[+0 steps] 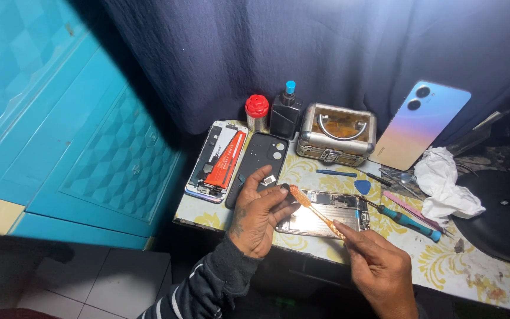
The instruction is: Repairing a mobile phone by manipulating internal components and the motherboard using small tools.
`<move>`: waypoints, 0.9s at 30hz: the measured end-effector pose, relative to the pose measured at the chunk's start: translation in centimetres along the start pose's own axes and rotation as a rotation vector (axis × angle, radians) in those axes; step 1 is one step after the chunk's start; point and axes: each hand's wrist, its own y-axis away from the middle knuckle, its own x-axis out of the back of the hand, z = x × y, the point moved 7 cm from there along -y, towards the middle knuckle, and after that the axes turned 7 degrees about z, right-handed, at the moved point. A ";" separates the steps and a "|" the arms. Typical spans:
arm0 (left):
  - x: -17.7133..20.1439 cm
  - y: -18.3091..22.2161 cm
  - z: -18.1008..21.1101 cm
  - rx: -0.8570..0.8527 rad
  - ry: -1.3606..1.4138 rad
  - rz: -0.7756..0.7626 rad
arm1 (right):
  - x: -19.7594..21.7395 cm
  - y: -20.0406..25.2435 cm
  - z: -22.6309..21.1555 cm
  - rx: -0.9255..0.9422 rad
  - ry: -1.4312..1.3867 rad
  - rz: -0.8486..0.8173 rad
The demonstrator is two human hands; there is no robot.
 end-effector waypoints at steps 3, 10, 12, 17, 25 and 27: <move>0.1 -0.2 0.4 0.000 0.022 -0.004 | 0.5 0.4 0.7 -0.004 0.031 0.012; 0.1 -0.5 0.0 -0.038 0.034 -0.013 | 0.6 0.1 -0.5 -0.025 -0.029 0.033; 0.3 -0.8 -0.4 -0.041 0.015 0.015 | -0.2 -0.1 -0.9 -0.042 -0.065 0.006; 0.2 -0.1 0.5 -0.028 -0.020 0.041 | -0.5 0.2 0.3 -0.091 -0.045 -0.016; 0.2 -0.8 0.0 -0.057 0.006 -0.007 | 0.9 0.1 -0.2 -0.106 -0.009 0.002; -0.1 -0.6 0.0 -0.051 0.018 0.022 | 0.8 -0.1 -1.1 -0.065 -0.029 0.029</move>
